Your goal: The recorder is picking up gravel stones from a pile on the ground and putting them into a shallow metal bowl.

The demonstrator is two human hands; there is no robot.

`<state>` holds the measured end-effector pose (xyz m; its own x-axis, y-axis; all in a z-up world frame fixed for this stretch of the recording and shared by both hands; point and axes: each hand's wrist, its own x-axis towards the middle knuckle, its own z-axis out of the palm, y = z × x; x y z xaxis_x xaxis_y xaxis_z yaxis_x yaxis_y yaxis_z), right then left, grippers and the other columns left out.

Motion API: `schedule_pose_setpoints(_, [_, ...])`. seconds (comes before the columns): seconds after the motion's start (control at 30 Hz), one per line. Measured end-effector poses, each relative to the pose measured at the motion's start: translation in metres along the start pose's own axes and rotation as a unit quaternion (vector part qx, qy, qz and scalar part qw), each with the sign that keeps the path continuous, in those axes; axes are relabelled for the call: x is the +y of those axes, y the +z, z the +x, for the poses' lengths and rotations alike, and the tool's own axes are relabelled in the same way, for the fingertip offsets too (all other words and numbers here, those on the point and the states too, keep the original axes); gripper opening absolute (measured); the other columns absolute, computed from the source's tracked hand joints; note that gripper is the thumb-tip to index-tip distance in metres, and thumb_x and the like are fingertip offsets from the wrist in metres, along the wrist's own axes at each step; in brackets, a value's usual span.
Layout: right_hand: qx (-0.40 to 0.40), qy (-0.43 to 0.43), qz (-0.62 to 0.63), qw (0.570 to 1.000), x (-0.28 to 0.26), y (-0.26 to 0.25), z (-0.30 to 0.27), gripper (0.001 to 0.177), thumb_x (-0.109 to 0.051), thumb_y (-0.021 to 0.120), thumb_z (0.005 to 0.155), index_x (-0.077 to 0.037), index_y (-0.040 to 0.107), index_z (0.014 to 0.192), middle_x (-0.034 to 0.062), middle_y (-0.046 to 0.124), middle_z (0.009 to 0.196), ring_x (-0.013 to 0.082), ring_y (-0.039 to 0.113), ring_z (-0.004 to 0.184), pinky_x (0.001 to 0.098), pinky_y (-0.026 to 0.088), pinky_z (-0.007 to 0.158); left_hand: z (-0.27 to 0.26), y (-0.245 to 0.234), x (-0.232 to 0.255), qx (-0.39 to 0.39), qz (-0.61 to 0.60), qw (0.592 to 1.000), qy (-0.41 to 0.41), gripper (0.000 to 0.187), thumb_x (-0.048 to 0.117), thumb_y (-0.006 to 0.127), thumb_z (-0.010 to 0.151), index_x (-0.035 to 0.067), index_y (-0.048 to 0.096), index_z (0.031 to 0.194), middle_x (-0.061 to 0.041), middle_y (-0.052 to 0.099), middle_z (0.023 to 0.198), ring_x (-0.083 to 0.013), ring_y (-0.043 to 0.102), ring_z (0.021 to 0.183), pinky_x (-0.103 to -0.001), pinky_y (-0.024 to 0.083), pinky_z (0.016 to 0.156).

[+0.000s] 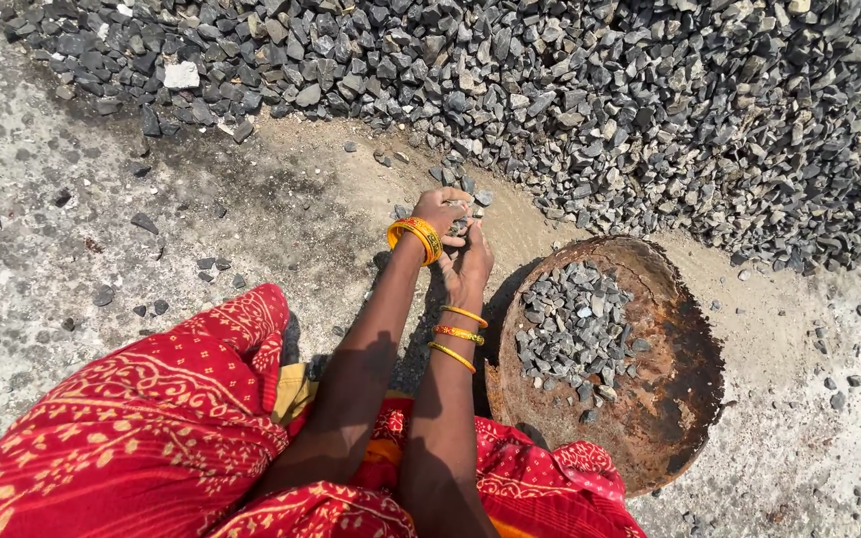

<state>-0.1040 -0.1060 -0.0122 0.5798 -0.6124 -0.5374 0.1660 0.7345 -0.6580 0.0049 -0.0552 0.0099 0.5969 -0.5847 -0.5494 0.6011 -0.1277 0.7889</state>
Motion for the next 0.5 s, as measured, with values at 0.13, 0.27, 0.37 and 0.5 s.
schedule_pose_setpoints(0.13, [-0.003,-0.004,0.016,1.000,-0.004,0.004,-0.004,0.022,-0.026,0.062,0.101,-0.007,0.062,0.112,0.0034,0.061,0.088,0.0201,0.067,0.071,0.0392,0.063,0.058,-0.006,0.000,0.009,-0.001,-0.025,0.999,-0.021,0.030,0.012,0.065,0.091,0.009,0.068,0.121,-0.008,0.072,0.111,-0.0257,0.073,0.097,-0.045,0.068,0.070])
schedule_pose_setpoints(0.27, [-0.014,0.023,0.036,0.999,-0.002,-0.001,0.002,0.021,-0.021,0.060,0.100,-0.006,0.062,0.114,0.0082,0.065,0.095,0.0197,0.068,0.077,0.0378,0.061,0.058,-0.015,0.003,0.022,-0.012,-0.045,0.999,-0.017,0.030,0.016,0.061,0.095,0.008,0.065,0.123,-0.010,0.073,0.114,-0.0265,0.072,0.103,-0.046,0.069,0.068])
schedule_pose_setpoints(0.37, [-0.025,0.028,0.076,0.996,0.006,-0.014,0.016,0.023,-0.021,0.059,0.100,-0.003,0.062,0.115,0.0104,0.067,0.099,0.0200,0.067,0.079,0.0384,0.060,0.061,-0.022,0.005,0.028,-0.011,-0.029,0.999,-0.014,0.030,0.018,0.061,0.096,0.007,0.064,0.123,-0.010,0.072,0.116,-0.0269,0.072,0.103,-0.046,0.066,0.066])
schedule_pose_setpoints(0.5, [-0.050,0.024,0.141,0.988,0.008,-0.019,0.021,0.024,-0.017,0.058,0.101,-0.002,0.062,0.119,0.0125,0.067,0.105,0.0192,0.067,0.085,0.0406,0.062,0.080,-0.025,0.006,0.031,-0.037,-0.065,0.997,-0.016,0.029,0.018,0.060,0.096,0.008,0.062,0.123,-0.013,0.072,0.116,-0.0298,0.074,0.095,-0.046,0.069,0.064])
